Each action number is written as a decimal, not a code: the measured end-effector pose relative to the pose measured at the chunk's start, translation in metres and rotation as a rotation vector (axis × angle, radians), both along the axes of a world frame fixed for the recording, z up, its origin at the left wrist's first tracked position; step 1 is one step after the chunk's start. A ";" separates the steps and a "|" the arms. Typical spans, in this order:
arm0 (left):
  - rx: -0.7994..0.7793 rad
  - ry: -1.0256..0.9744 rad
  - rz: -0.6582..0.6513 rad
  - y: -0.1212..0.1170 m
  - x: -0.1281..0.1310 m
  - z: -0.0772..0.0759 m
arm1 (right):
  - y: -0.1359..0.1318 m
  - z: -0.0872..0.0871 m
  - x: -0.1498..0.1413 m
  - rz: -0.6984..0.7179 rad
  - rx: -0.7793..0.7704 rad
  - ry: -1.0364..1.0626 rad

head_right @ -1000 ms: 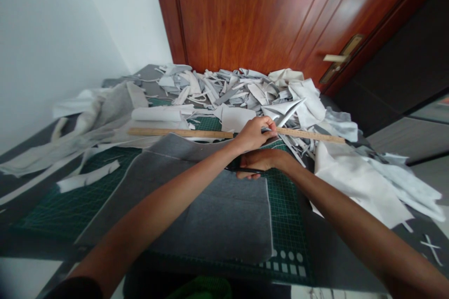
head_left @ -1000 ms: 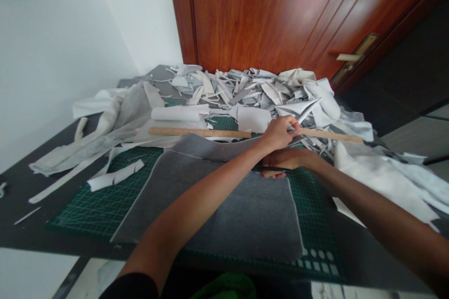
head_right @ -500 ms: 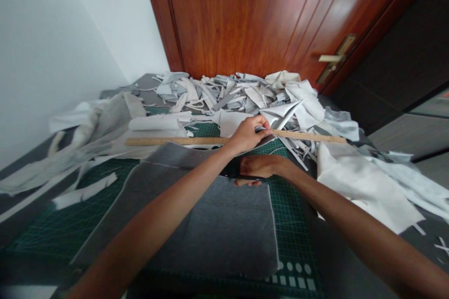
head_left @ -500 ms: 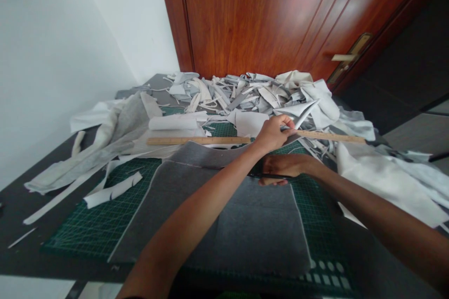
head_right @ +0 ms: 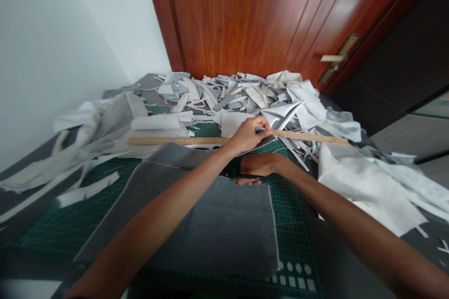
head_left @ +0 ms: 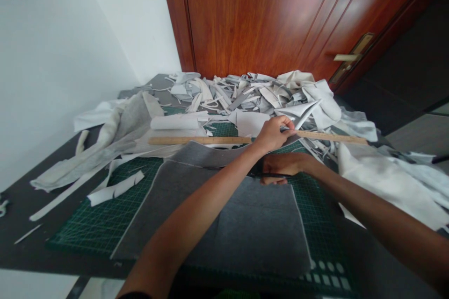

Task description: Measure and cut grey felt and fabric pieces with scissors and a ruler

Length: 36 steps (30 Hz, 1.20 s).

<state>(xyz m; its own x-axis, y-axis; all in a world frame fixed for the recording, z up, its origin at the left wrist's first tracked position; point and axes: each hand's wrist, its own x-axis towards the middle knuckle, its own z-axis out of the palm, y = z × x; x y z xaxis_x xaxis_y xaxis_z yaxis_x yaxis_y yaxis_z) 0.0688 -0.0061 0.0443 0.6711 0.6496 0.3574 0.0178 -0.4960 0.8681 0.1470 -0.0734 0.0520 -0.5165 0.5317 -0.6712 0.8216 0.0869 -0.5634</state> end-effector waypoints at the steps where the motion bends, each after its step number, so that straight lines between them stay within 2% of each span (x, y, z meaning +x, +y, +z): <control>1: 0.001 0.006 -0.003 -0.002 0.000 0.001 | 0.000 0.001 -0.001 0.004 -0.007 -0.002; 5: 0.013 0.020 -0.021 -0.007 0.003 0.006 | 0.000 0.001 -0.001 0.058 -0.029 0.025; 10: 0.037 0.016 -0.031 -0.005 0.001 0.014 | -0.004 0.003 0.001 0.029 -0.009 0.025; 17: 0.024 0.002 -0.038 0.006 -0.004 0.006 | -0.018 0.008 0.011 0.021 -0.063 0.076; 22: 0.037 -0.033 -0.009 0.010 -0.004 0.007 | -0.022 0.007 0.015 -0.013 -0.118 0.091; 30: 0.090 0.007 -0.024 0.001 0.004 0.001 | -0.016 0.011 -0.002 -0.014 -0.114 0.040; 36: 0.112 -0.032 -0.038 -0.001 0.006 0.007 | -0.009 0.016 -0.017 0.006 -0.078 -0.041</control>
